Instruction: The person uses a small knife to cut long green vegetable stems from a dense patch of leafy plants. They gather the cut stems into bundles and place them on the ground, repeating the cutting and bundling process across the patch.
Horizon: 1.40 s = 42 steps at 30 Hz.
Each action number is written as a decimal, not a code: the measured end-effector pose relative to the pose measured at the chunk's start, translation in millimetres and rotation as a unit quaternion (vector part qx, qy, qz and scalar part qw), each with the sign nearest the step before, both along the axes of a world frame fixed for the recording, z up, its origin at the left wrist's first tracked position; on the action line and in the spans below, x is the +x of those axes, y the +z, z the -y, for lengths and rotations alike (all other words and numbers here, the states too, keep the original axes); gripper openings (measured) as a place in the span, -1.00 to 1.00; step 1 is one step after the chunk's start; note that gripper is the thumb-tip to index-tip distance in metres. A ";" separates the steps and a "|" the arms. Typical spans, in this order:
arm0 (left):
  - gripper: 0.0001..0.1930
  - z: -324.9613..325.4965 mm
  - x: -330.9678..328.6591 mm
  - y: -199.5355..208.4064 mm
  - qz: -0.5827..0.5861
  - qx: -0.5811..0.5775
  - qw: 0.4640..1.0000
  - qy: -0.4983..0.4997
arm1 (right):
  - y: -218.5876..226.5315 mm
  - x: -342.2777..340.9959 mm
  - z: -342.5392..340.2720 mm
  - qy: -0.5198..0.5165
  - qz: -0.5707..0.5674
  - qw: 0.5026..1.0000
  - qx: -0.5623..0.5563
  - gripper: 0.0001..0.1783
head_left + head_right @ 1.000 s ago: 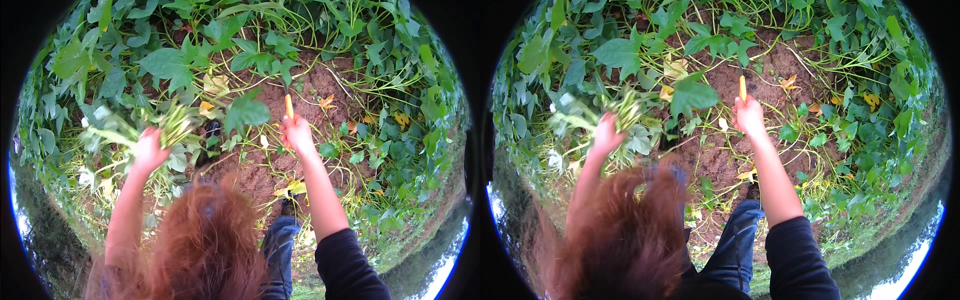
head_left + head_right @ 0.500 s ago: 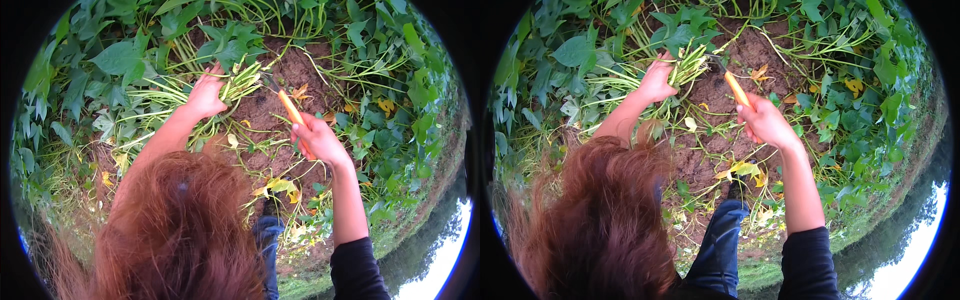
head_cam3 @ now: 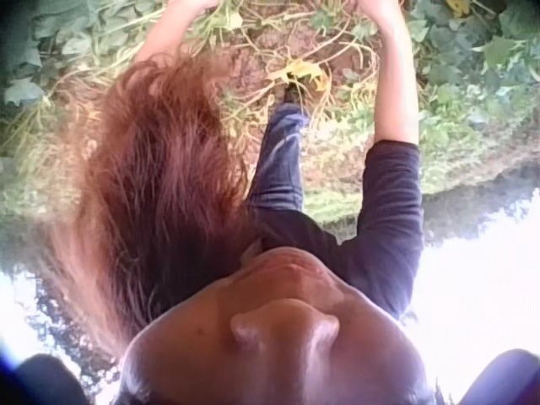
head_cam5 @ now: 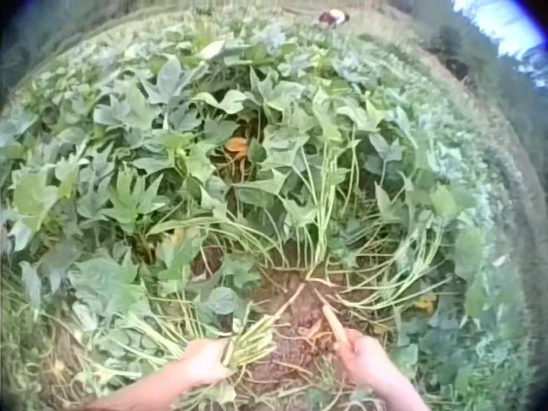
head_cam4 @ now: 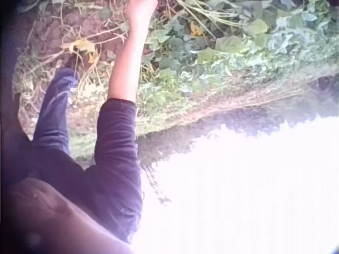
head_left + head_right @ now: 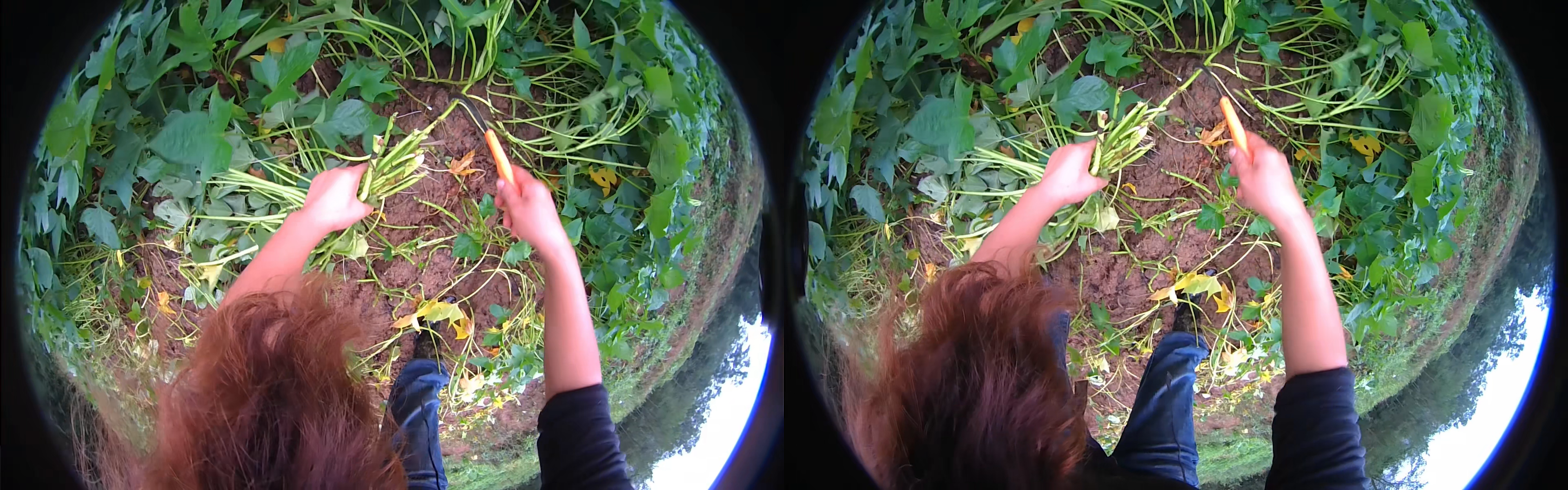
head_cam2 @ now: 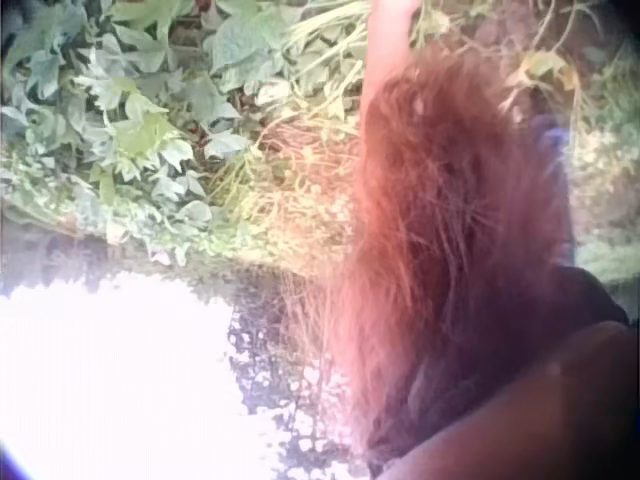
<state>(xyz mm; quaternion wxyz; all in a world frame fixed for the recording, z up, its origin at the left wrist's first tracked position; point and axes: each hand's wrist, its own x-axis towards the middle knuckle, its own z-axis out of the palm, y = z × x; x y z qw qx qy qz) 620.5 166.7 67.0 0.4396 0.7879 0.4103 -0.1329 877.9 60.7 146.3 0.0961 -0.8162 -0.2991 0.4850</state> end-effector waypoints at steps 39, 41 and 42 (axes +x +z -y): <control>-0.57 11.6 17.8 83.0 0.084 -0.006 0.995 0.051 | 11.7 87.8 -9.3 -0.065 0.172 0.982 0.043 -0.67; -0.58 7.4 0.6 93.1 0.067 -0.020 0.996 0.055 | 48.2 54.4 34.8 -0.153 0.079 0.976 0.131 -0.71; -0.59 10.3 -13.2 93.9 0.070 -0.034 0.995 0.058 | 63.6 34.5 56.2 -0.221 0.035 0.953 0.203 -0.72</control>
